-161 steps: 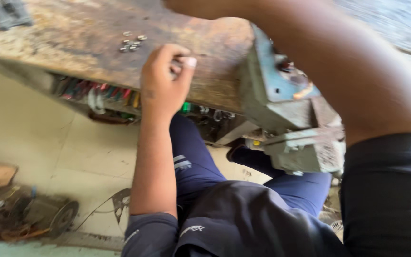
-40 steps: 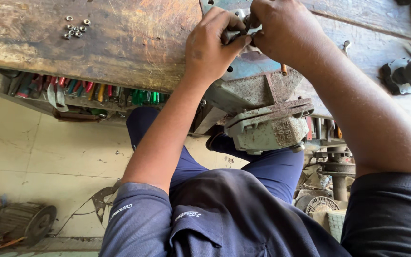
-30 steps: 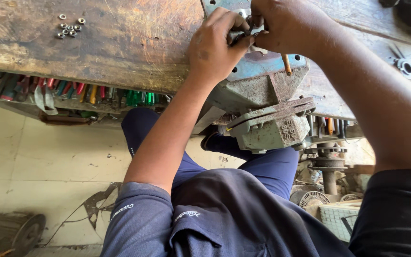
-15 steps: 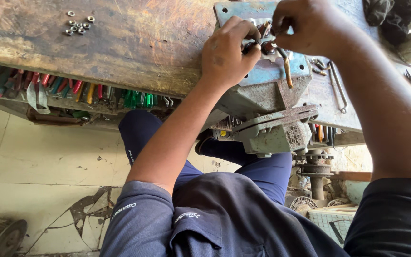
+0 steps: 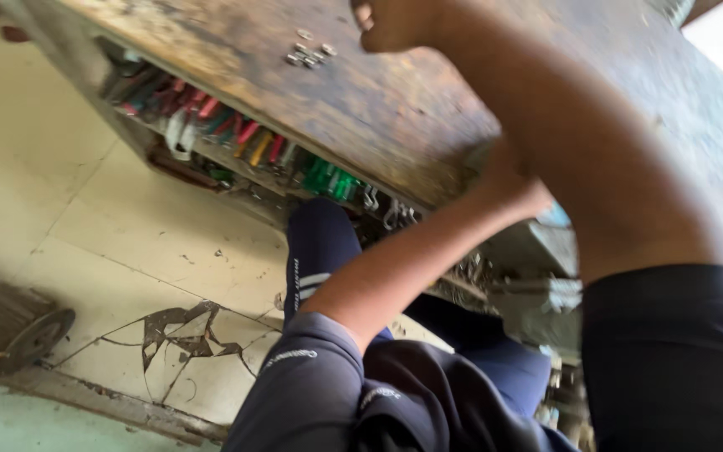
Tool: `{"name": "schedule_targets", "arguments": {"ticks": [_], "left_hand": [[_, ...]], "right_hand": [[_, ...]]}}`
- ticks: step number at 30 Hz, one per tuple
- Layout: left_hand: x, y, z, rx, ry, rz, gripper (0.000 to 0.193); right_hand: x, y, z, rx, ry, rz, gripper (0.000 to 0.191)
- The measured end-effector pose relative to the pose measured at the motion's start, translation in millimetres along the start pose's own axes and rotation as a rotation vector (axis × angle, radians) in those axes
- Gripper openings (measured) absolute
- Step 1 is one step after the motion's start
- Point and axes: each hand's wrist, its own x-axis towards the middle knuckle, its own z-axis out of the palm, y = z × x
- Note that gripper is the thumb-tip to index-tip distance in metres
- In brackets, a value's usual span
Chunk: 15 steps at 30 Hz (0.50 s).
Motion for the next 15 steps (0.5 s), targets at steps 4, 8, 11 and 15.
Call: {"name": "schedule_targets", "arguments": {"ticks": [4,8,11,15], "left_hand": [[2.5,-6.3,33.9,0.126,-0.088,0.105,0.032],[7.1,-7.4,49.2,0.104,-0.074,0.292,0.037],[7.3,-9.4,47.9,0.112,0.028,0.278,0.042],[5.1,-9.6,18.4,0.048,0.081,0.12,0.039]], "right_hand": [[47.5,-32.8,4.2,0.003,-0.053,0.077,0.026],[56.1,-45.0,3.4,0.1,-0.077,0.248,0.027],[52.2,-31.3,18.3,0.2,-0.041,0.251,0.026],[32.9,-6.1,18.2,0.303,0.053,0.188,0.017]]}}
